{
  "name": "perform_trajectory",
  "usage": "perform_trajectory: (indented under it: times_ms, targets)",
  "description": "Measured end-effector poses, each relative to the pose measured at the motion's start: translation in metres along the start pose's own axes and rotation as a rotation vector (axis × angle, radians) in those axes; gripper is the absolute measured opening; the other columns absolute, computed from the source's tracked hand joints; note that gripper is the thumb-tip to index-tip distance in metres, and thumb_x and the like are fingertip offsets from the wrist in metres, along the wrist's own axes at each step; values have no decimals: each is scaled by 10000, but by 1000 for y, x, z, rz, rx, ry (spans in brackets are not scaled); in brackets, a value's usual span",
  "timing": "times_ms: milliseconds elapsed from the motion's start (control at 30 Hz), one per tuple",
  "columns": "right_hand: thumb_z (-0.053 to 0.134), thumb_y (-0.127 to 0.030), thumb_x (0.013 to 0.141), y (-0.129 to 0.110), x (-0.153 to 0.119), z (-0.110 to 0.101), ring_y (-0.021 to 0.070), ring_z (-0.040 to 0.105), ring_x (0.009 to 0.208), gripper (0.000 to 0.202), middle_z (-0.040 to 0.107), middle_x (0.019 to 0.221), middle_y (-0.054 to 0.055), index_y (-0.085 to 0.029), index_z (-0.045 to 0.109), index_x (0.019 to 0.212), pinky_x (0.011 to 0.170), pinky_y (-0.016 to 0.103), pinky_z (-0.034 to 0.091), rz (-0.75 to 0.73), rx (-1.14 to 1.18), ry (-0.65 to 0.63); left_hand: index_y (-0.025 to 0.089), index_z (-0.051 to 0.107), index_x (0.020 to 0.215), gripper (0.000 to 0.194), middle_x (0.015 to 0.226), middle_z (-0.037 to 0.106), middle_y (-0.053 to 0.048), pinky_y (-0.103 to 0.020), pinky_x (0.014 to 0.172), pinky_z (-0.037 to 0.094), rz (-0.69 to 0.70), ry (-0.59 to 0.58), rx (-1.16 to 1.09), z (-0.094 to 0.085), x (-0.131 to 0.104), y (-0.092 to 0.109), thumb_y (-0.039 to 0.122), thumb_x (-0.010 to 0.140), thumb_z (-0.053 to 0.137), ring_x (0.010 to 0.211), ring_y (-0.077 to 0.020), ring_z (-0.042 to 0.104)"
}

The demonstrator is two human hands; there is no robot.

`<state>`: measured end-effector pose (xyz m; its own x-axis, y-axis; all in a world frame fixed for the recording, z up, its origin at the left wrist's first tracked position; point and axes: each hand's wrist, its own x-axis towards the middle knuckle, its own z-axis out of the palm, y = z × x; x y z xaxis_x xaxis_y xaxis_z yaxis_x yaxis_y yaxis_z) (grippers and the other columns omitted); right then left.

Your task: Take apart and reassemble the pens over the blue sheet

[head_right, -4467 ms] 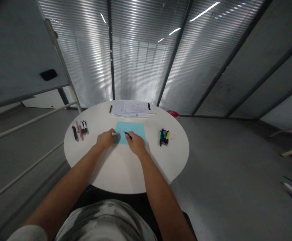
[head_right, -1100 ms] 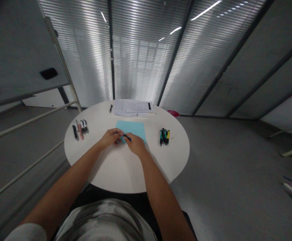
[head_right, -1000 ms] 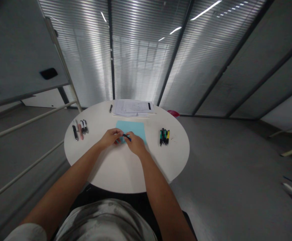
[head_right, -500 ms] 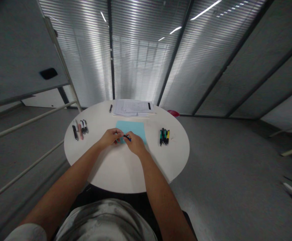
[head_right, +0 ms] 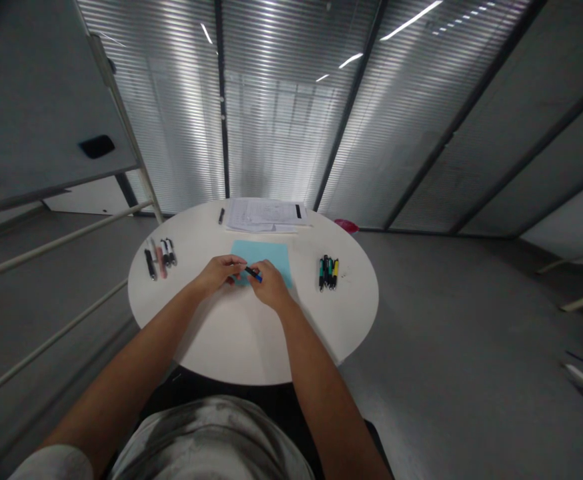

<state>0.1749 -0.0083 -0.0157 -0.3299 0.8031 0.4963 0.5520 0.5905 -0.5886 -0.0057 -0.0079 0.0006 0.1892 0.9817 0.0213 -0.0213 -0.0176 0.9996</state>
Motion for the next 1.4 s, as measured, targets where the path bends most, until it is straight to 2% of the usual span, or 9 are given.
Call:
perform_trajectory:
  times_ms: [133,300,633,867,967,1100,1233,1300,1400]
  targets:
    - [575,-256,787,3,1,3,131,527,697,369,586,873,6,-216,507,1147,698,274,442,95,41,8,135,676,897,318,612,581,-6,-205,453,389,5,45,34,1,0,1,347,664,719,514,-95,521]
    - [561,-310,830,1,1,-2,159,558,837,160,590,921,37,-217,604,953,774,292,444,62,-53,4,136,680,901,328,574,552,15,-210,443,367,42,82,64,1,1,2,366,669,714,460,-79,473]
    - [528,-312,877,-4,2,-6,154,557,804,186,582,833,37,-216,680,928,771,274,441,-18,-29,-12,127,691,925,381,651,578,-13,-217,492,382,-21,33,-80,0,-2,4,358,628,751,565,-95,506]
    - [553,-343,833,-3,1,-2,138,549,700,236,599,803,13,-196,594,1013,673,260,440,111,116,23,151,650,991,450,619,539,13,-201,473,354,-25,42,-179,-1,0,2,362,613,773,542,-85,499]
    - [525,-374,840,-3,0,-2,129,534,650,195,583,737,-6,-200,569,914,623,246,427,151,179,8,149,640,903,404,626,532,13,-193,464,346,-35,51,-195,-1,1,0,369,596,785,547,-83,500]
    - [445,-380,882,-2,1,-3,130,518,643,235,562,690,0,-194,568,805,622,248,415,101,174,-23,146,648,874,397,645,542,8,-196,467,349,-41,36,-202,-1,1,0,373,582,793,557,-82,498]
    - [538,-337,818,1,0,-1,124,525,653,160,575,756,1,-194,566,882,647,254,427,99,205,11,149,664,901,405,625,539,9,-203,468,348,-34,36,-184,-2,2,-1,380,591,788,546,-86,498]
    - [596,-285,757,2,0,1,118,519,642,201,575,780,-6,-199,546,931,645,253,428,117,194,34,151,671,912,409,613,535,11,-204,463,343,-19,49,-180,-2,4,-3,383,595,786,533,-85,492]
    - [602,-225,726,4,1,4,121,509,635,184,574,766,-10,-197,537,896,640,258,424,127,144,45,149,679,918,422,604,530,14,-204,457,338,-7,78,-187,-3,6,-6,386,588,792,516,-80,480]
